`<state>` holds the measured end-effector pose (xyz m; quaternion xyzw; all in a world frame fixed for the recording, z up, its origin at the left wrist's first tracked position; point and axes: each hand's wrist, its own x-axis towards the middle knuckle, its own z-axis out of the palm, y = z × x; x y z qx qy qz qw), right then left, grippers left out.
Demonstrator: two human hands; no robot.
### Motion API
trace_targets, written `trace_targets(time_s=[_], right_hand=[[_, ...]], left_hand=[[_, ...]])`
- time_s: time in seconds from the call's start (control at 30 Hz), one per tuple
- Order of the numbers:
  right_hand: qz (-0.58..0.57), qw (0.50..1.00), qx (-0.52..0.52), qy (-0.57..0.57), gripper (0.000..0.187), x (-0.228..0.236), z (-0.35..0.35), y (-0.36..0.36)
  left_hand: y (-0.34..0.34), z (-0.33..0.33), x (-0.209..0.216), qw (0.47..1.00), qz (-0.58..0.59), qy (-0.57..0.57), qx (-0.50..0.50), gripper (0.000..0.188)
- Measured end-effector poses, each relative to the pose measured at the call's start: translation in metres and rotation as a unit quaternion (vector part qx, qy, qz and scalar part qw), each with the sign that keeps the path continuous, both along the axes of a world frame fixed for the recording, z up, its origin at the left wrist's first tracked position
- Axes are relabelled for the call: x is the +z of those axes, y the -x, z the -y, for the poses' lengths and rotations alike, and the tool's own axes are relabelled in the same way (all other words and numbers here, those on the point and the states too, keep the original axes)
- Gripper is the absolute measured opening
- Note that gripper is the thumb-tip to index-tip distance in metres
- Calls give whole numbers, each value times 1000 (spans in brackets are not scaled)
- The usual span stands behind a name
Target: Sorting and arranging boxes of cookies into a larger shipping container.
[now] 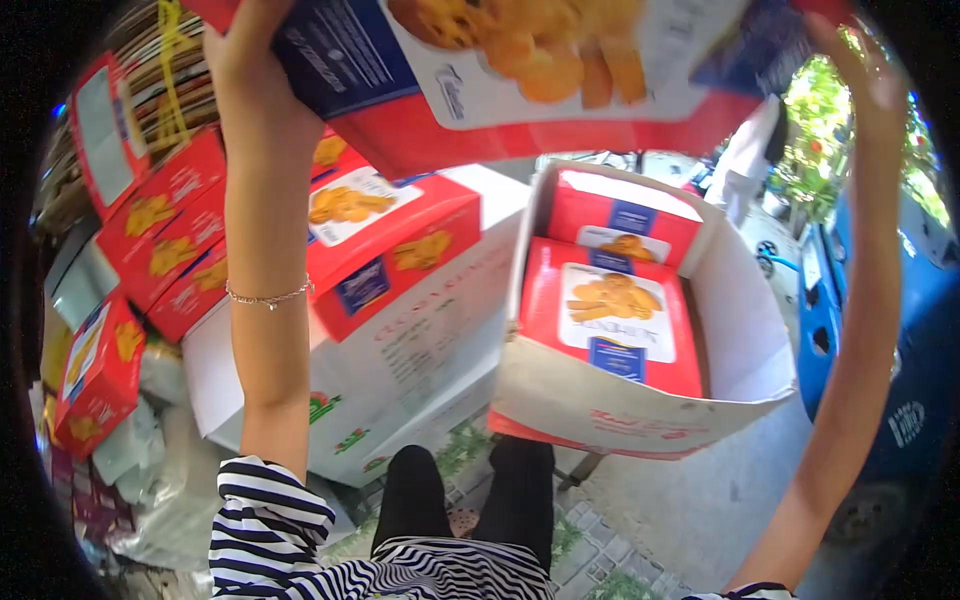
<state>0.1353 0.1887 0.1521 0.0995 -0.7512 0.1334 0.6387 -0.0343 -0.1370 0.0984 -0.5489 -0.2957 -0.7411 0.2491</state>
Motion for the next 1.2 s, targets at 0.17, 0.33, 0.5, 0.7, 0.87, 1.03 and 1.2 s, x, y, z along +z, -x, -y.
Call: trace_targets(time_s=[0.17, 0.33, 0.5, 0.7, 0.87, 1.03, 1.2], right_hand=[[284, 913, 256, 144, 63, -88, 113, 160], [340, 831, 410, 159, 57, -116, 225, 198], [311, 838, 445, 58, 60, -132, 303, 220], [422, 857, 296, -14, 69, -177, 332, 245], [292, 902, 267, -172, 58, -190, 334, 240], [354, 796, 273, -408, 82, -208, 341, 224], [448, 745, 136, -475, 113, -194, 333, 202]], left_hand=[[-2, 93, -6, 981, 27, -22, 193, 54], [9, 211, -32, 931, 79, -36, 355, 32], [-32, 276, -39, 885, 253, -59, 387, 35], [-10, 311, -84, 798, 446, 59, 401, 40], [49, 342, -147, 778, 485, 180, 356, 59], [105, 365, -214, 596, 364, 444, 562, 77], [110, 360, -209, 615, 260, 484, 566, 55]])
